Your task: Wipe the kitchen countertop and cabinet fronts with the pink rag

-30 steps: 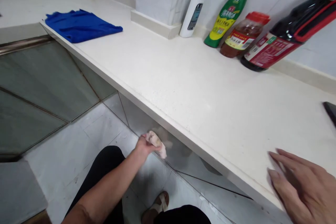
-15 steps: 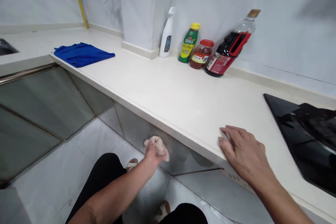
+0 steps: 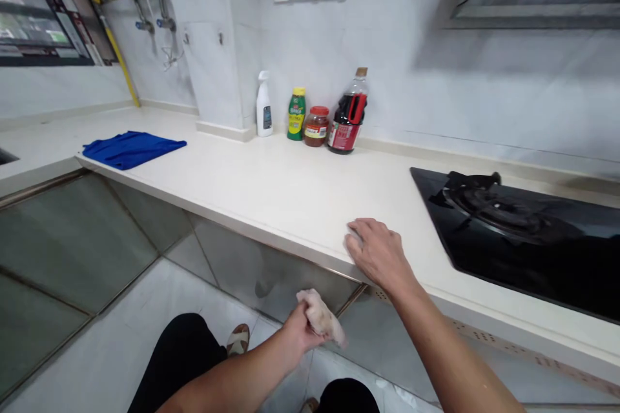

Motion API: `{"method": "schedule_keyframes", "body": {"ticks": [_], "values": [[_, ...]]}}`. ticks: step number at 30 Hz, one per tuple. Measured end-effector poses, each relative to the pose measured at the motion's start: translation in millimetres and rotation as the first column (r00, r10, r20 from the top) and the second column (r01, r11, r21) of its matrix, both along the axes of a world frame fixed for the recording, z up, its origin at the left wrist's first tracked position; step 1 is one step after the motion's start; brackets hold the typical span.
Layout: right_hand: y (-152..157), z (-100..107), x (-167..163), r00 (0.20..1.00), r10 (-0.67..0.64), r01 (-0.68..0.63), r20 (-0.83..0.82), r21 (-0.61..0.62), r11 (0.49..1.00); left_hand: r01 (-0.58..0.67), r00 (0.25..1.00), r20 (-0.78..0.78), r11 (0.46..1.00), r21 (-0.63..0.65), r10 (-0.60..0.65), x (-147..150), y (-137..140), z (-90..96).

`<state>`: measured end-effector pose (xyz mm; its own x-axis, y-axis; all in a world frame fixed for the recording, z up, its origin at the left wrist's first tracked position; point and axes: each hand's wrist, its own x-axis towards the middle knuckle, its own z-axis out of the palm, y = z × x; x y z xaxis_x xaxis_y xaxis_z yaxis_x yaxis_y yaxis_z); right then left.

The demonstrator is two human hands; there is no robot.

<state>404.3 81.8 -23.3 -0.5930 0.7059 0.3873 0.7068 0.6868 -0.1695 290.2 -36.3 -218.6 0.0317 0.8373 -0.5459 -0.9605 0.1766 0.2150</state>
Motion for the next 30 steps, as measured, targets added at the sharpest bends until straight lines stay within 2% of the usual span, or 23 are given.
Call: {"method": "schedule_keyframes", "body": {"ticks": [3,7,11,14,16,21,24,26,28,29,30], "values": [[-0.7,0.0,-0.7,1.0,-0.006,0.006,-0.014,-0.017,1.0,-0.126,0.99,-0.076,0.991,-0.053,0.121,-39.4,-3.5,19.6],[-1.7,1.4,-1.7,0.999,-0.01,0.008,-0.037,-0.036,0.999,-0.286,0.938,-0.218,0.957,-0.047,0.27,-93.1,-14.8,60.1],[-0.8,3.2,-2.5,0.998,0.001,-0.004,-0.057,-0.059,0.998,-0.453,0.81,-0.385,0.889,0.068,0.442,-120.4,-31.3,102.1],[-0.2,2.4,-3.0,0.998,0.006,-0.009,-0.06,-0.055,0.998,-0.521,0.681,-0.488,0.83,0.2,0.546,-120.8,-44.6,119.4],[-0.3,1.2,-3.1,0.998,0.005,-0.008,-0.066,-0.046,0.999,-0.492,0.611,-0.594,0.839,0.234,0.523,-117.5,-55.7,120.2],[-1.6,4.2,0.5,0.99,0.024,-0.029,-0.142,-0.037,0.999,-0.218,0.468,-0.851,0.964,0.151,0.239,-118.2,-91.3,108.2],[-15.7,7.7,3.5,0.924,0.072,-0.094,-0.376,-0.041,0.995,-0.015,0.402,-0.899,0.983,0.185,0.175,-122.5,-111.3,112.7],[-40.5,3.5,1.3,0.803,0.05,-0.126,-0.594,-0.086,0.988,0.081,0.444,-0.881,0.972,0.219,0.161,-122.9,-121.1,119.7],[-78.2,-10.6,-7.5,0.713,0.015,-0.225,-0.701,-0.209,0.952,0.092,0.531,-0.833,0.967,0.239,0.155,-120.2,-127.3,125.9],[-100.2,-21.7,-14.9,0.705,0.013,-0.308,-0.709,-0.289,0.907,0.077,0.56,-0.813,0.967,0.242,0.159,-117.8,-129.3,128.1],[-122.9,-34.8,-24.0,0.709,0.011,-0.393,-0.705,-0.383,0.836,0.054,0.571,-0.804,0.969,0.24,0.168,-115.0,-130.8,129.8]]}}
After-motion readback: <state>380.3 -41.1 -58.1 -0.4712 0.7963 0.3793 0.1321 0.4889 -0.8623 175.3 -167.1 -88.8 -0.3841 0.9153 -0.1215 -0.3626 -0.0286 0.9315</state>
